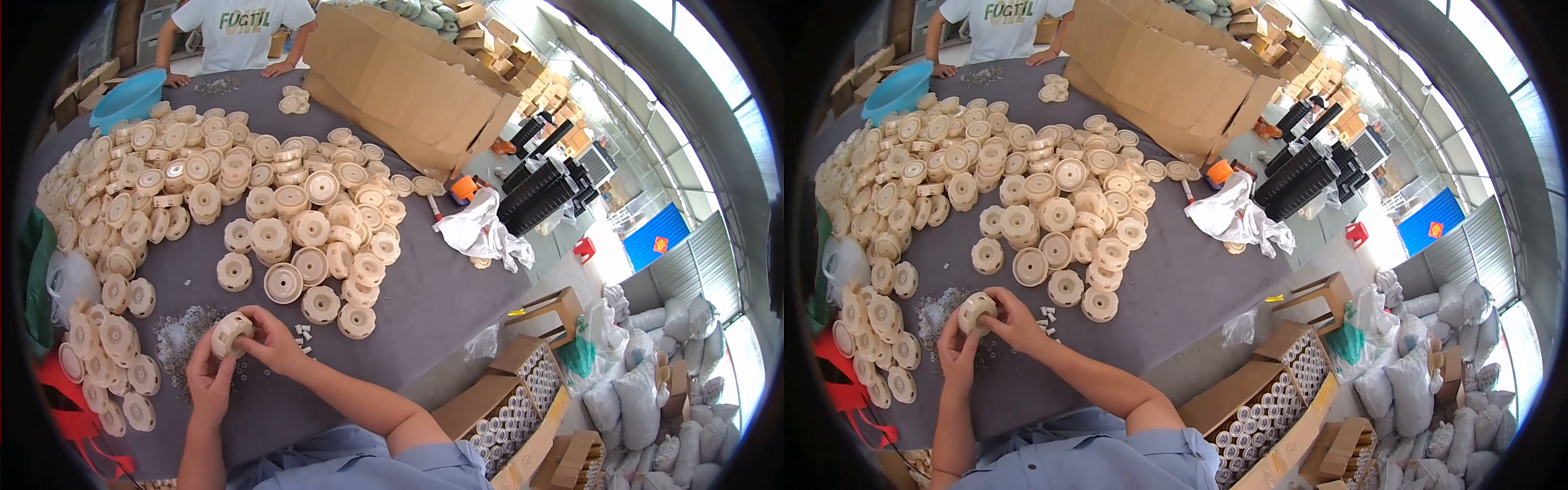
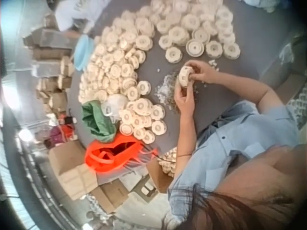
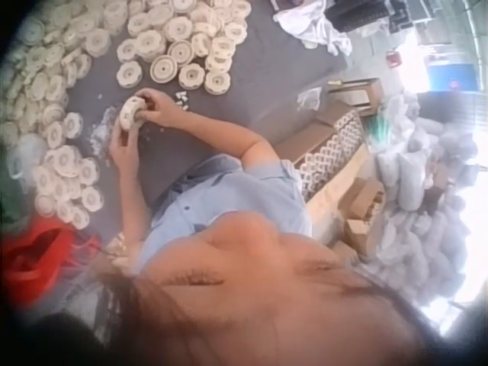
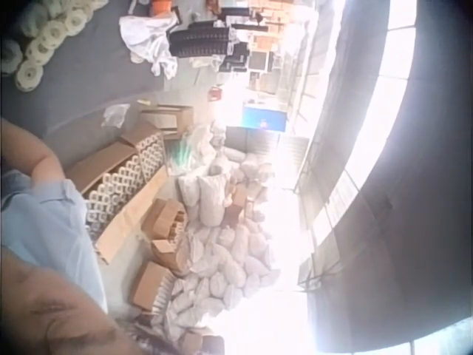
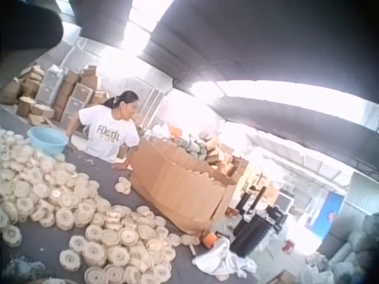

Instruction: The person assembles small white plastic components with metal pins by hand at a workstation.

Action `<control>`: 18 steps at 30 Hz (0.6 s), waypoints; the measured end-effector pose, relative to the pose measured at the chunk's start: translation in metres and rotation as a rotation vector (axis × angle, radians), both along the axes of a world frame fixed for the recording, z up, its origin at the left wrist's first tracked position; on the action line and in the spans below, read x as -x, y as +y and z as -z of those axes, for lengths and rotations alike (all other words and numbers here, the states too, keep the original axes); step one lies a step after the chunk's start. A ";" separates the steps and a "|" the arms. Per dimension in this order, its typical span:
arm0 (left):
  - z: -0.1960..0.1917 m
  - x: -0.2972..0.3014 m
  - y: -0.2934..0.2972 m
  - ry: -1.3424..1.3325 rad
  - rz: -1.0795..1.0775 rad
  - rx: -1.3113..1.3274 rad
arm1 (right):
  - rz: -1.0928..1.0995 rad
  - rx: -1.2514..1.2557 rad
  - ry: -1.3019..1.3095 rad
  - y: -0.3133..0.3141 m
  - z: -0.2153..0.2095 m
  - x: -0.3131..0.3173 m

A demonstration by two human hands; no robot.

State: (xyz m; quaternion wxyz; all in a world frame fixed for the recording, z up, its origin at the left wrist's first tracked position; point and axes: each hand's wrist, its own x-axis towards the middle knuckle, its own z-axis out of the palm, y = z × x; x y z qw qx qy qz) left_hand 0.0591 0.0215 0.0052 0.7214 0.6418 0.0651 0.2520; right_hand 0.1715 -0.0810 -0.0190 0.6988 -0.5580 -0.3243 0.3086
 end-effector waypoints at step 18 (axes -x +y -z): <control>-0.006 0.003 0.001 -0.007 0.001 -0.122 | -0.055 -0.021 -0.271 -0.006 -0.008 -0.007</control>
